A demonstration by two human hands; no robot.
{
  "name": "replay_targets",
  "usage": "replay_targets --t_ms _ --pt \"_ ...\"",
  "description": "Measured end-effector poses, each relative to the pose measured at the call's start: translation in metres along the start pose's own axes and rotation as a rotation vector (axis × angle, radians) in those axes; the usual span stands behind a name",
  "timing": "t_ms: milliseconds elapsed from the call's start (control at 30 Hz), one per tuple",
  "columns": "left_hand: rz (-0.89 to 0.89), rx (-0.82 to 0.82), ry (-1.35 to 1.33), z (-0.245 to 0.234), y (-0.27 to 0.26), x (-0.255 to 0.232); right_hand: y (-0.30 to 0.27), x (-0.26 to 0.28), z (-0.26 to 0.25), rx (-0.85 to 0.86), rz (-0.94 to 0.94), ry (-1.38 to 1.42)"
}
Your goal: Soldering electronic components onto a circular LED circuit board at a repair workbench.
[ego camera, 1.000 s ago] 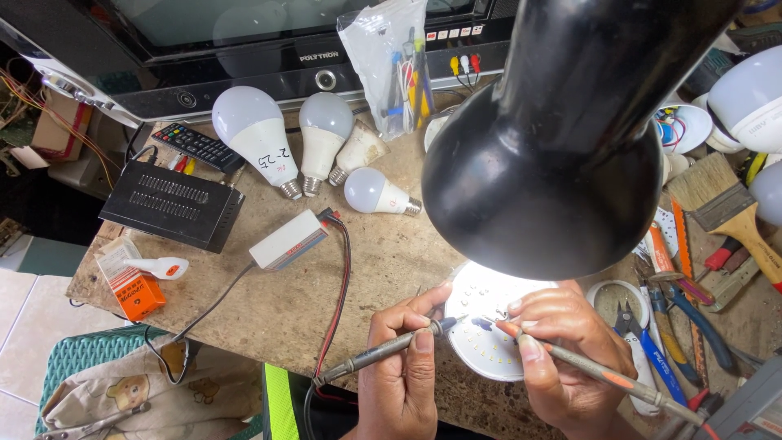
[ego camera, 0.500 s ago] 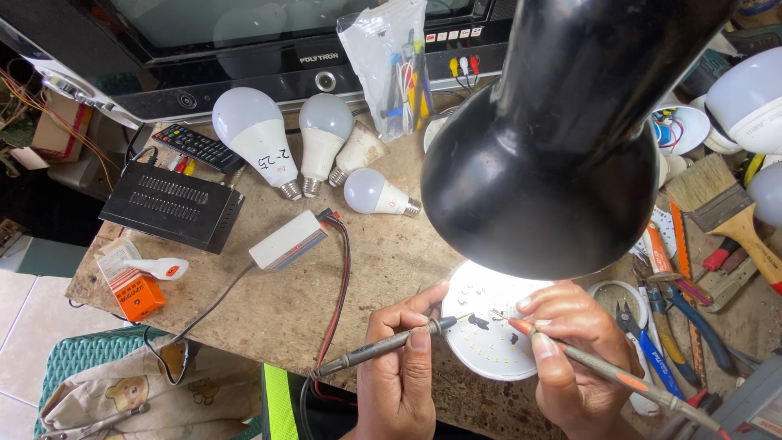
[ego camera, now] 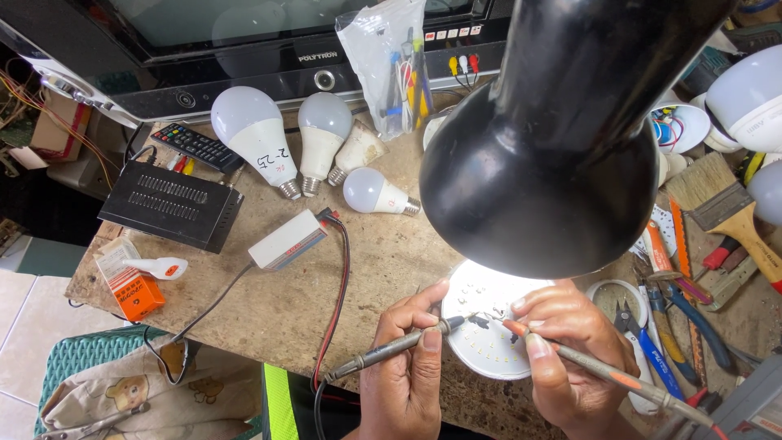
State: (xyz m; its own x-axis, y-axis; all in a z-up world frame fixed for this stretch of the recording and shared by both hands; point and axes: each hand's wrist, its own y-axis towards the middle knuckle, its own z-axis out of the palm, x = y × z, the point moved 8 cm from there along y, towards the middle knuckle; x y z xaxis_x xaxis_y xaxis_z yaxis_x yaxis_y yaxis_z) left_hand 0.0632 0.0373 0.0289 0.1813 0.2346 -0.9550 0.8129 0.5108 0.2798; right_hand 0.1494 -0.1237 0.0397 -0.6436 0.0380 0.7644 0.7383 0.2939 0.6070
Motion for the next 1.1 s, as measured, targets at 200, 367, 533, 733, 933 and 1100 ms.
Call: replay_targets --t_ms 200,367,533,733,933,1100 --pt "-0.020 -0.005 0.013 -0.001 0.001 0.001 0.000 -0.001 0.001 -0.005 0.002 0.010" --pt "-0.013 -0.002 0.011 -0.001 0.001 0.001 0.001 0.001 0.001 -0.002 -0.001 0.009" --pt "-0.036 -0.022 -0.030 -0.002 -0.002 0.005 -0.004 -0.005 -0.003 -0.065 0.015 0.046" --pt "-0.118 -0.083 -0.094 -0.004 -0.007 0.001 -0.006 -0.015 -0.007 -0.120 0.097 0.039" --pt "-0.171 -0.166 -0.075 -0.011 -0.020 0.003 -0.008 -0.034 -0.014 -0.136 0.250 0.087" --pt "-0.183 -0.164 -0.077 -0.016 -0.027 0.006 -0.008 -0.050 -0.016 -0.167 0.336 0.190"
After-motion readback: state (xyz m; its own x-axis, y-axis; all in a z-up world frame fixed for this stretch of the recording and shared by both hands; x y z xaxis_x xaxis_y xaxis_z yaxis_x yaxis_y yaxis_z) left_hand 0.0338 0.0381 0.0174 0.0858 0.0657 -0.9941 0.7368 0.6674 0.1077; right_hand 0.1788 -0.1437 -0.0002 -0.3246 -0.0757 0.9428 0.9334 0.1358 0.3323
